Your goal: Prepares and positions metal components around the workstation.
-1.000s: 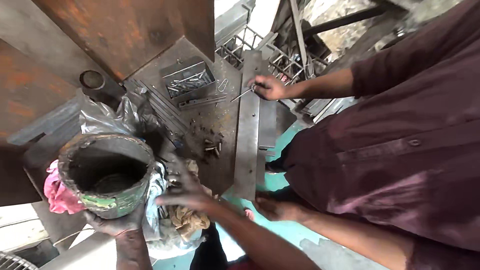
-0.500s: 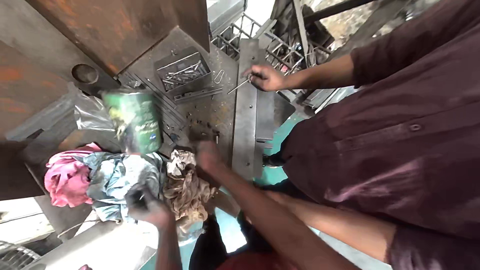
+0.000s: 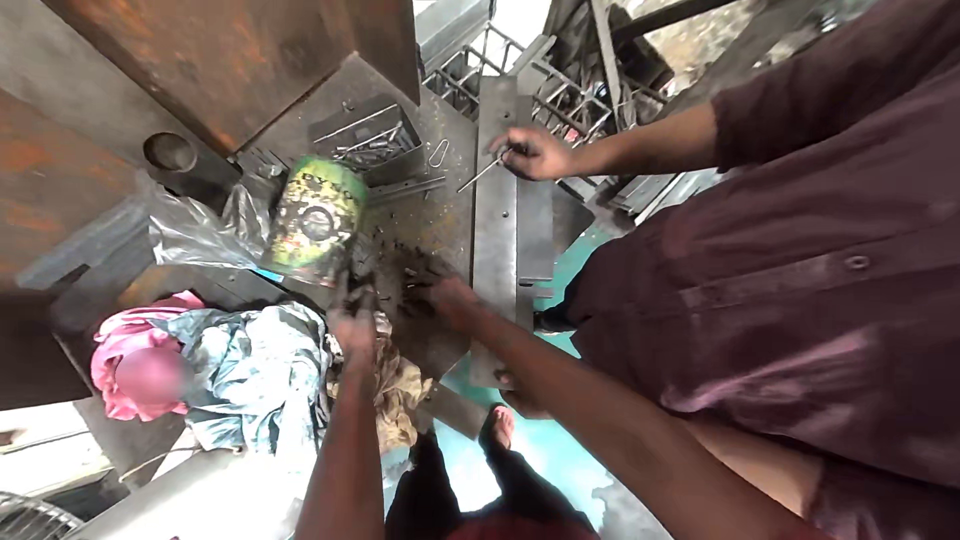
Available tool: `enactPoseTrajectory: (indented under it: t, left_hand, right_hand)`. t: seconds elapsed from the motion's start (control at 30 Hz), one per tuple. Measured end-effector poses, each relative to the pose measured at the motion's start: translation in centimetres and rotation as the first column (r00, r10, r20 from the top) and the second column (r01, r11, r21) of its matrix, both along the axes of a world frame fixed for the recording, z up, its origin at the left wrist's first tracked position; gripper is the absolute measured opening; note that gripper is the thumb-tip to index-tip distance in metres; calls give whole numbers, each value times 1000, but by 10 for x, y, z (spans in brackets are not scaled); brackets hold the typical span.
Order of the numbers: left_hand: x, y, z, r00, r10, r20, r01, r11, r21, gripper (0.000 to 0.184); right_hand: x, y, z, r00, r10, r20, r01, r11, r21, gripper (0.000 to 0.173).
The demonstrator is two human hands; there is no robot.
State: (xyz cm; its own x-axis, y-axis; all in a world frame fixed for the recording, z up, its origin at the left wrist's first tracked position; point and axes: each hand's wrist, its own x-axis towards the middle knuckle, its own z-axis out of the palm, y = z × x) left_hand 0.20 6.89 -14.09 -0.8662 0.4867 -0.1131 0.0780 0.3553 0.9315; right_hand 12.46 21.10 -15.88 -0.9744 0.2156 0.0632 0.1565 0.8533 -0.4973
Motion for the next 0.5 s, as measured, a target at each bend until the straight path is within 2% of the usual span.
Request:
enactPoseTrajectory:
  t: [0.03, 0.1, 0.13, 0.2, 0.23, 0.3, 0.33, 0.4, 0.47, 0.5]
  left_hand:
    - [-1, -1, 4, 994, 67, 87, -74, 994, 77, 51]
    - [-3, 0, 16, 954, 186, 236, -232, 955, 186, 33]
    - [-6, -1, 22, 930, 234, 283, -295, 935, 197, 26]
    - [-9, -8, 26, 894, 311, 322, -385, 901, 197, 26]
    - [-8, -10, 26, 886, 335, 320, -407, 894, 190, 27]
    - [-3, -10, 24, 891, 356, 282, -407, 901, 150, 31]
    - [0, -8, 22, 899, 362, 245, -399, 909, 120, 33]
    - [5, -3, 24, 933, 349, 81, -352, 936, 13, 32]
    - [10, 0, 34, 925, 262, -276, -307, 943, -133, 28]
    - [11, 2, 43, 876, 159, -456, -272, 943, -193, 29]
  right_hand:
    - [6, 3, -1, 997, -39, -69, 35, 998, -52, 22]
    - [19, 13, 9, 947, -278, -159, 242, 947, -212, 18]
    - [26, 24, 15, 884, -424, -196, 362, 887, -285, 15]
    - [42, 54, 22, 753, -629, -192, 550, 763, -340, 16]
    - [49, 69, 23, 719, -673, -173, 599, 726, -337, 20]
    - [58, 88, 24, 722, -685, -101, 636, 714, -294, 31]
    - [60, 90, 22, 739, -669, -86, 629, 730, -267, 27]
    - [62, 88, 9, 760, -625, -178, 593, 779, -206, 18]
    - [63, 86, -8, 741, -619, -258, 599, 784, -161, 15]
    - [63, 86, -15, 728, -635, -260, 617, 771, -156, 14]
